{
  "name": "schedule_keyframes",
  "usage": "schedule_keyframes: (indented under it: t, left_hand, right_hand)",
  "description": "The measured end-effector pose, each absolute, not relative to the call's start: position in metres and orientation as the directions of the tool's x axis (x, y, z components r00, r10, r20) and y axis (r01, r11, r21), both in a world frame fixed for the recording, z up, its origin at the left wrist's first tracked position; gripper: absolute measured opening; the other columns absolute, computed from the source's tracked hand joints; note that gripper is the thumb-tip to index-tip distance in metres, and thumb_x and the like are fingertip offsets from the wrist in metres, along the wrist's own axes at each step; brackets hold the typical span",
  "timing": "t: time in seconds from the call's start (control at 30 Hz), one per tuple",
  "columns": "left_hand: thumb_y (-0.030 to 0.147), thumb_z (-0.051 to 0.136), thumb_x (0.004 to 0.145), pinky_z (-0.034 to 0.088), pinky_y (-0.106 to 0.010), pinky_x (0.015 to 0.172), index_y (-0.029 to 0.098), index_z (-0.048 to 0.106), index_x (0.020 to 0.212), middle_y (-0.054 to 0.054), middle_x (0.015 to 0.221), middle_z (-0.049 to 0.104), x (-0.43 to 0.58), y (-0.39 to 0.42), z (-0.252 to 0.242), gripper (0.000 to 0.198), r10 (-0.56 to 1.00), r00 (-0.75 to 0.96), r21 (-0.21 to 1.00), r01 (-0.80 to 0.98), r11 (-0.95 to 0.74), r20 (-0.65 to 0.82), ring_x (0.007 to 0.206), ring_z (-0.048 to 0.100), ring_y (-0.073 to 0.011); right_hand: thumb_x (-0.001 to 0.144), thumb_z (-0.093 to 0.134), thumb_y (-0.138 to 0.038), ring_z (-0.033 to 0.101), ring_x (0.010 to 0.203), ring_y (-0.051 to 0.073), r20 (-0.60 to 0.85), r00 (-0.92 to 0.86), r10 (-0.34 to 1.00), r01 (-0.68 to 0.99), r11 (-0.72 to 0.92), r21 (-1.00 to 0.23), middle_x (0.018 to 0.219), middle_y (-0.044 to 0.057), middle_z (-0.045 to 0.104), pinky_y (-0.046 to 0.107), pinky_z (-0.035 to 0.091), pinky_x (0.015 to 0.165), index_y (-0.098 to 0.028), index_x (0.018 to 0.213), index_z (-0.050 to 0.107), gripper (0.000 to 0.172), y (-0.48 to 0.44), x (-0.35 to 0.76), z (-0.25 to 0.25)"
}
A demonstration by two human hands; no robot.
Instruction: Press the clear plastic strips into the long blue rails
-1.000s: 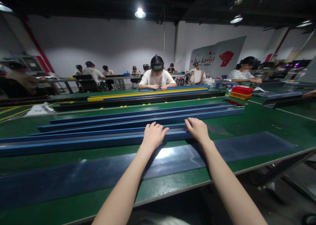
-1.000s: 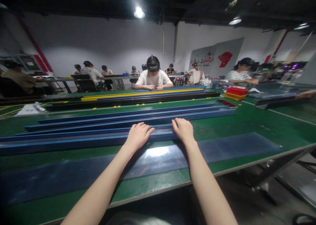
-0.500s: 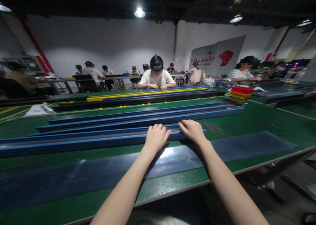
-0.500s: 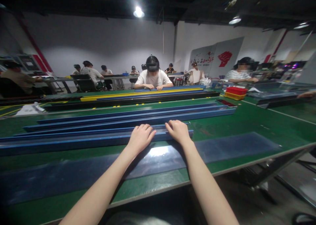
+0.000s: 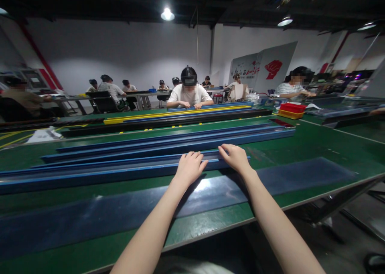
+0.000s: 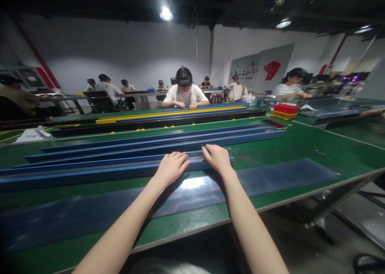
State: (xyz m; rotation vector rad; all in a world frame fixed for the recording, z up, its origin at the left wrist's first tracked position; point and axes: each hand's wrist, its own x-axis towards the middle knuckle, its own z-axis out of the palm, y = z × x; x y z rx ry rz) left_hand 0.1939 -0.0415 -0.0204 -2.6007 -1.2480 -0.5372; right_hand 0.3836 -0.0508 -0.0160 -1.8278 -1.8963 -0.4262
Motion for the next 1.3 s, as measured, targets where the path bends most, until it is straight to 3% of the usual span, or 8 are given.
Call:
schedule_keyframes:
  t: [0.23, 0.43, 0.73, 0.93, 1.3]
  left_hand:
    - [0.034, 0.037, 0.089, 0.040, -0.035, 0.082, 0.020, 0.055, 0.108, -0.005, 0.118, 0.057, 0.187, -0.037, -0.018, 0.030, 0.725, 0.569, -0.031, 0.795, -0.606, 0.388, 0.105, 0.051, -0.0205]
    - [0.030, 0.036, 0.089, 0.039, -0.034, 0.082, 0.020, 0.056, 0.106, -0.005, 0.117, 0.058, 0.187, -0.035, -0.024, 0.028, 0.702, 0.566, -0.028, 0.786, -0.617, 0.432, 0.104, 0.050, -0.0197]
    - [0.028, 0.036, 0.088, 0.038, -0.033, 0.083, 0.018, 0.057, 0.106, -0.007, 0.117, 0.058, 0.190, -0.037, -0.024, 0.029, 0.703, 0.563, -0.045, 0.793, -0.607, 0.434, 0.106, 0.050, -0.0201]
    - [0.033, 0.036, 0.089, 0.037, -0.033, 0.084, 0.019, 0.056, 0.108, -0.006, 0.117, 0.058, 0.187, -0.033, -0.027, 0.031, 0.687, 0.572, -0.055, 0.785, -0.617, 0.448, 0.108, 0.050, -0.0198]
    - [0.029, 0.033, 0.090, 0.037, -0.033, 0.087, 0.020, 0.055, 0.110, -0.006, 0.118, 0.058, 0.183, -0.027, -0.029, 0.031, 0.666, 0.593, -0.054, 0.764, -0.643, 0.454, 0.109, 0.050, -0.0179]
  right_hand:
    - [0.088, 0.034, -0.037, 0.058, 0.071, 0.014, 0.527, 0.122, 0.841, 0.990, -0.067, -0.123, 0.078, 0.003, 0.067, 0.023, 0.025, 0.054, -0.021, 0.071, 0.060, 0.035, -0.051, 0.389, -0.016]
    - [0.088, 0.035, -0.034, 0.057, 0.072, 0.014, 0.496, 0.084, 0.864, 0.996, -0.058, -0.069, 0.074, 0.003, 0.066, 0.023, 0.027, 0.056, -0.021, 0.070, 0.061, 0.034, -0.049, 0.388, -0.018]
    - [0.087, 0.035, -0.030, 0.057, 0.077, 0.014, 0.511, 0.078, 0.856, 0.995, -0.033, -0.096, 0.078, 0.003, 0.066, 0.022, 0.030, 0.061, -0.020, 0.073, 0.061, 0.031, -0.048, 0.391, -0.021]
    - [0.088, 0.035, -0.030, 0.057, 0.075, 0.013, 0.499, 0.101, 0.861, 0.992, -0.051, -0.114, 0.077, 0.003, 0.065, 0.022, 0.030, 0.061, -0.021, 0.074, 0.061, 0.031, -0.051, 0.389, -0.020]
    - [0.087, 0.035, -0.032, 0.057, 0.072, 0.013, 0.510, 0.111, 0.853, 0.992, -0.066, -0.107, 0.076, 0.004, 0.066, 0.022, 0.029, 0.059, -0.021, 0.072, 0.063, 0.034, -0.053, 0.390, -0.022]
